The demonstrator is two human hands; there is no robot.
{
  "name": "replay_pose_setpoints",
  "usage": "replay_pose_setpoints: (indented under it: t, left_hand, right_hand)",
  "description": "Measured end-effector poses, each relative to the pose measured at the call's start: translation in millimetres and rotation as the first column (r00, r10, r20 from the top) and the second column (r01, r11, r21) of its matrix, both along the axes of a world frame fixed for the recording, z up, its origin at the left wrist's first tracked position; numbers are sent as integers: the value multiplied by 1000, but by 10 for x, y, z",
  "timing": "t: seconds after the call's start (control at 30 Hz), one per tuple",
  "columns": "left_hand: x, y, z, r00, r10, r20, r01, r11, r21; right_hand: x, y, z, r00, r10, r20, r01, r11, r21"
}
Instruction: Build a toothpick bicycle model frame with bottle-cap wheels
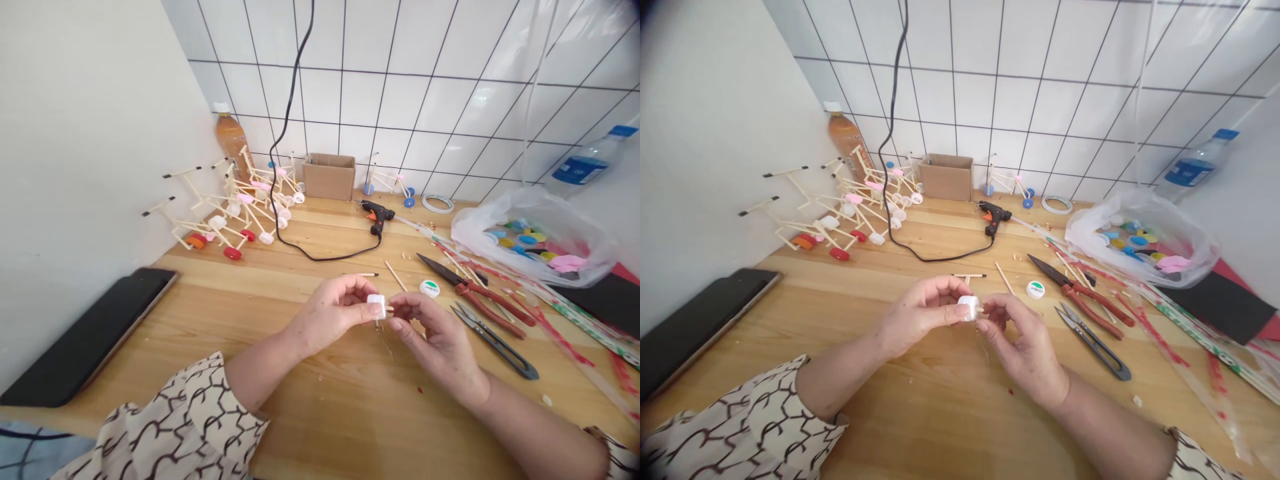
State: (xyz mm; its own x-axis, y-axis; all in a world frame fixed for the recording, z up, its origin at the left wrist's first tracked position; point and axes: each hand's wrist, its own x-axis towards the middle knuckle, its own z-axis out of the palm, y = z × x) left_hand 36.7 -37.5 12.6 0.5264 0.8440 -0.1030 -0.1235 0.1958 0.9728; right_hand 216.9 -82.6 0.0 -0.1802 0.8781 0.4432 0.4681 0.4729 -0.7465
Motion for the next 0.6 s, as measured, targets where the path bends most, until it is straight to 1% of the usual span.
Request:
replay_pose_setpoints:
  t: [0.1,0.17,0.3,0.37,0.43,0.5,0.6]
  left_hand:
    - [11,-15,-21,998,-35,-44,36,999,24]
    - [14,-15,-16,999,-34,-34,34,999,15]
    - [-7,18,17,999,30,-10,-30,999,10]
    - [-28,40,27,998,58,-17,-58,998,15]
    - [-52,57,27,997,68,-39,-67,998,13]
    - [-73,66,23,995,70,-69,-69,998,14]
    - [-94,67,23,993,72,-92,-70,997,26]
  right_hand:
    - [-5,6,-13,1000,-12,2,12,1000,-10]
    - [-2,11,-9,1000,-13,13,14,1000,-18]
    - [22,19,27,995,-7,97,13,998,-59]
    - [30,15,40,982,38,184,-23,996,-82]
    - [26,2,39,948,100,303,-74,992,-98]
    - [7,-19,26,889,143,435,-98,988,-123]
    - [-20,-38,15,803,143,578,-53,984,-170]
